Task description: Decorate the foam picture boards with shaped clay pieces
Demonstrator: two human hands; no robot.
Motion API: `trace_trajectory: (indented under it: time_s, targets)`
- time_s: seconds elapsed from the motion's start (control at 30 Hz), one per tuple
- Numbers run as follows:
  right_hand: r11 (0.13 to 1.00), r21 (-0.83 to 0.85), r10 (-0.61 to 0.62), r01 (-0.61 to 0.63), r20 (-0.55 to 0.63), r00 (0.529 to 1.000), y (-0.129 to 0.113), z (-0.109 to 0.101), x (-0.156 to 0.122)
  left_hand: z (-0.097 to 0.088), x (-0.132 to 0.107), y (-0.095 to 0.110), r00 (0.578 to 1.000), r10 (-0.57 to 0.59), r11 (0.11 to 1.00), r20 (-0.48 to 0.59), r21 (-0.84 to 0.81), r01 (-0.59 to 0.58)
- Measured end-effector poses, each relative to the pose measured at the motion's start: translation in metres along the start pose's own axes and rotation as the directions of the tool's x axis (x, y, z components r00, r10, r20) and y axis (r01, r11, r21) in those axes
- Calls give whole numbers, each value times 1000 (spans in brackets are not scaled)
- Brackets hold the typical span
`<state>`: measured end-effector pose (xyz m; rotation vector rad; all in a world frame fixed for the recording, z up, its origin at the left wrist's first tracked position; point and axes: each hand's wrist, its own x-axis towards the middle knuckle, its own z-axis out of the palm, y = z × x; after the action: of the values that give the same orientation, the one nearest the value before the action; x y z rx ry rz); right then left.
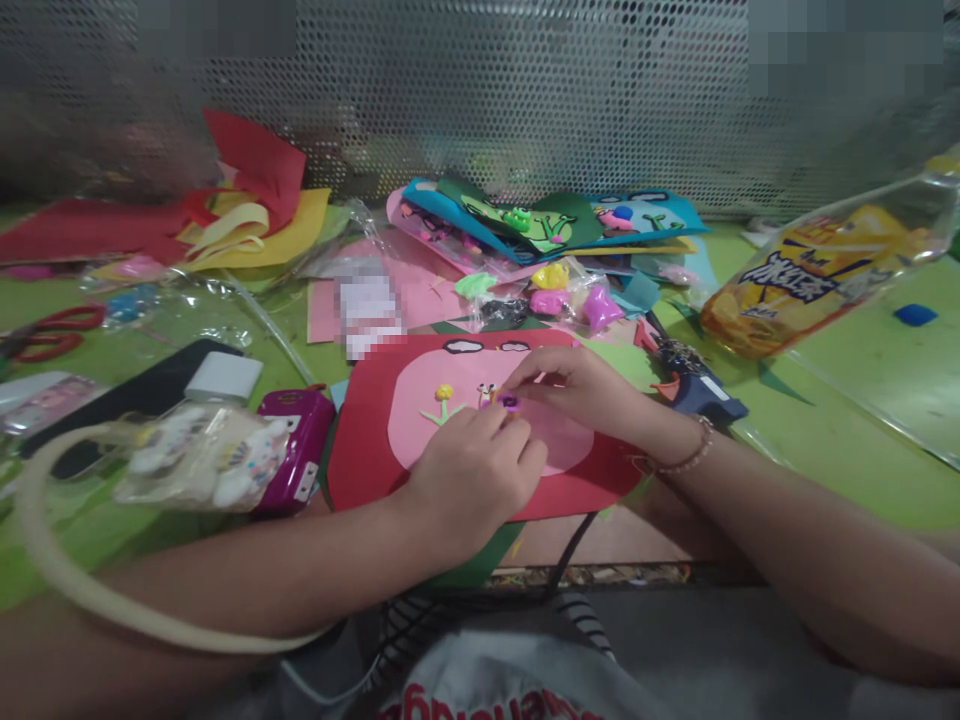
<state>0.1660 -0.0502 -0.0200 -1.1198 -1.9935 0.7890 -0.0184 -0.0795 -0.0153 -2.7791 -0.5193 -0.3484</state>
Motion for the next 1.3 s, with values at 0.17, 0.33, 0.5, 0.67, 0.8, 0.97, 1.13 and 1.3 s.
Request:
trace_trajectory:
  time_s: [0.17,0.33,0.5,0.67,0.8,0.97,1.13,1.3]
  targets:
    - [1000,15,19,-20,11,1000,0,0,-1,2,-1,0,998,-27,1000,-64,1,27]
    - [1000,16,3,-3,27,1000,0,0,0,4,-3,1,997,-56,998,-55,6,57]
    - [1000,13,-5,5,17,1000,1,1,0,3,-3,1,998,-38,999,-41,4,38]
    - [1000,18,2,-2,-6,1000,3,3,0,2,-2,0,999,-24,1000,-21,-10,24]
    - [1000,14,-7,8,-11,1000,6,5,-1,3,-2,0,999,-22,1000,-30,-7,22]
    - [1000,-14,4,-5,-31,1000,5,7,-1,3,-2,-1,1000,-27,999,-12,-18,27]
    - [999,-49,13,-15,-31,999,1,7,-1,3,-1,-1,1000,-28,1000,-11,-5,27]
    - [997,-74,-30,25,-70,997,1,7,0,3,-2,-1,1000,-25,1000,-1,-10,25]
